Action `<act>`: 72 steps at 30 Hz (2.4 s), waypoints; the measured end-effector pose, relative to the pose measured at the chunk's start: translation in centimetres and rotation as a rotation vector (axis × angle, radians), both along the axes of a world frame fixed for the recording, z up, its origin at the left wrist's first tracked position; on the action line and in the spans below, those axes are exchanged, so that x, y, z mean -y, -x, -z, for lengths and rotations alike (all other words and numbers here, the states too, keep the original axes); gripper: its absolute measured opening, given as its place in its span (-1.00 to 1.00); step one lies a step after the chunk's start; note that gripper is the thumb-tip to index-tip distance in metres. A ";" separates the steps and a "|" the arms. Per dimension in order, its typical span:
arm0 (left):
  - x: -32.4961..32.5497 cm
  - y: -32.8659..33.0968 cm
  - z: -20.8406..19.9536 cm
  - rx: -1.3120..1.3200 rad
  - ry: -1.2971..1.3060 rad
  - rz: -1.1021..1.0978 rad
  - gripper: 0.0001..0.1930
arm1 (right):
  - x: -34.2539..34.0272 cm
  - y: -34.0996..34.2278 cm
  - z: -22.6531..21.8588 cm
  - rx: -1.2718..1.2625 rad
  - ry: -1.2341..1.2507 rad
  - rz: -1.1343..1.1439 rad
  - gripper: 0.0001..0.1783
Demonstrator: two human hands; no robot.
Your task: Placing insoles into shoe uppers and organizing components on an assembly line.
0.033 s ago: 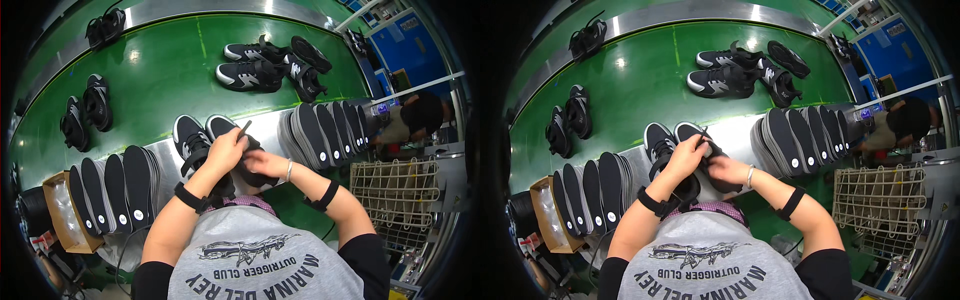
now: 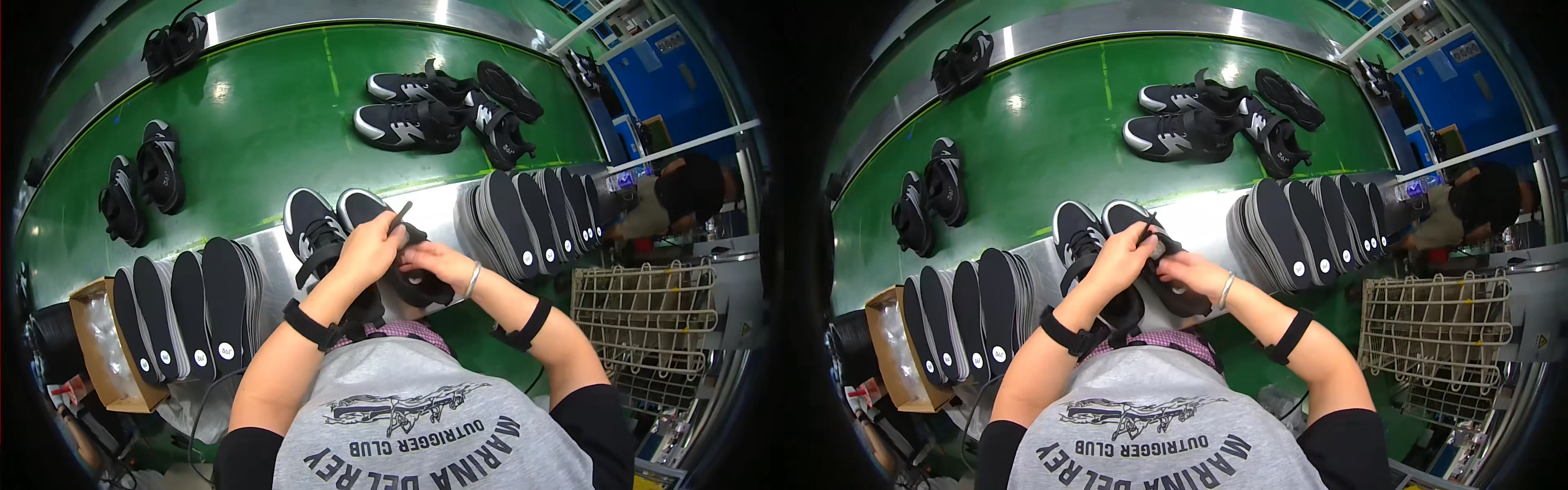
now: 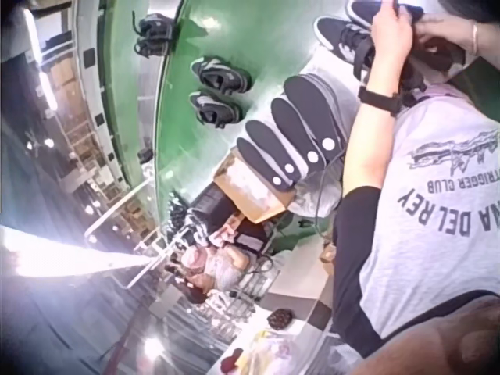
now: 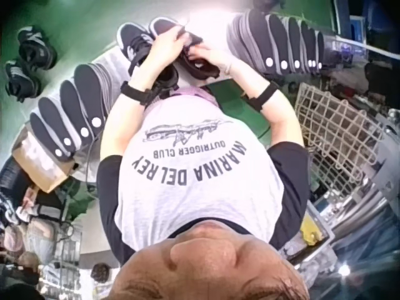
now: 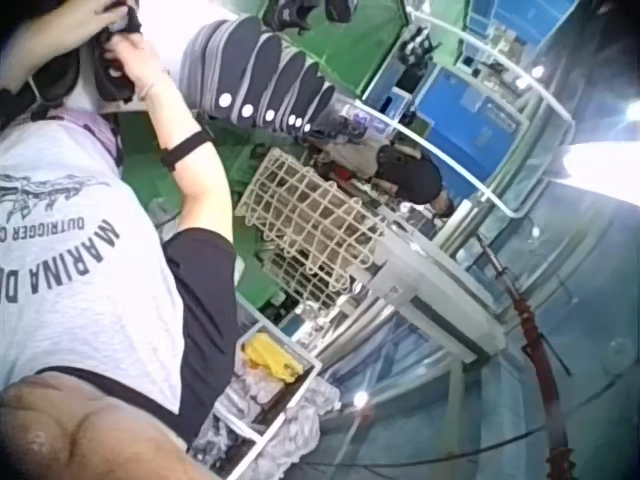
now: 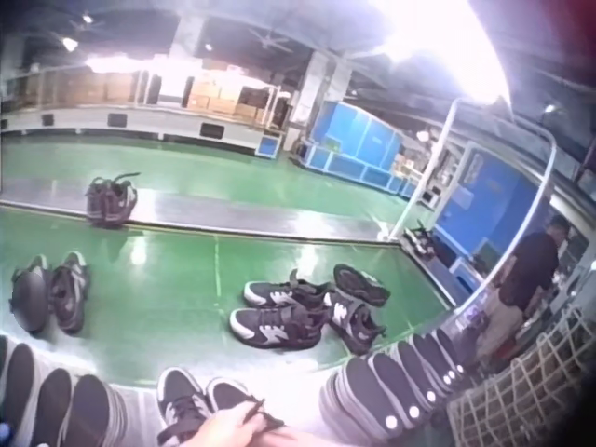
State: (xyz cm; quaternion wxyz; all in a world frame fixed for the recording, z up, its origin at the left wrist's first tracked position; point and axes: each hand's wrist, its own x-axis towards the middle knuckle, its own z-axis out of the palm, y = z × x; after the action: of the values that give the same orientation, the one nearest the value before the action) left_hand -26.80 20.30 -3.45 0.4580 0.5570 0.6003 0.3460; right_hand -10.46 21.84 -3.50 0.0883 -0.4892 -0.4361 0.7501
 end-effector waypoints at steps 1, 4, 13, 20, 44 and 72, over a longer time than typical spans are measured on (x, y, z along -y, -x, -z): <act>0.1 0.0 -0.1 0.082 0.052 0.057 -0.80 | 0.2 -0.2 0.4 -0.018 0.022 0.112 -0.75; 0.0 -0.1 0.8 0.099 -0.027 0.043 -0.77 | 0.4 0.4 0.8 0.029 -0.013 0.230 -0.81; -0.5 0.9 -0.1 0.187 0.045 -0.104 -0.75 | 0.1 -2.2 -0.7 -0.426 0.050 0.202 -0.85; 4.3 1.1 -6.6 0.042 -0.119 0.123 -0.60 | 2.2 -1.9 -4.6 0.000 -0.713 -0.145 -0.90; 21.1 32.1 -7.1 -1.064 -0.090 -1.063 -0.65 | -0.7 -4.9 -2.1 0.150 -0.644 0.164 -0.79; -6.4 15.1 -5.1 -0.828 -0.336 -0.627 -0.43 | -13.5 -3.0 0.3 0.350 -1.019 -0.138 -0.67</act>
State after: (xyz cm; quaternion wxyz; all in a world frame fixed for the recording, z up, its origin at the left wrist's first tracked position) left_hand -41.86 26.65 1.63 -0.0371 0.5067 0.8041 0.3089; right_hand -7.43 35.31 -3.82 0.1909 -0.4722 -0.7839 0.3551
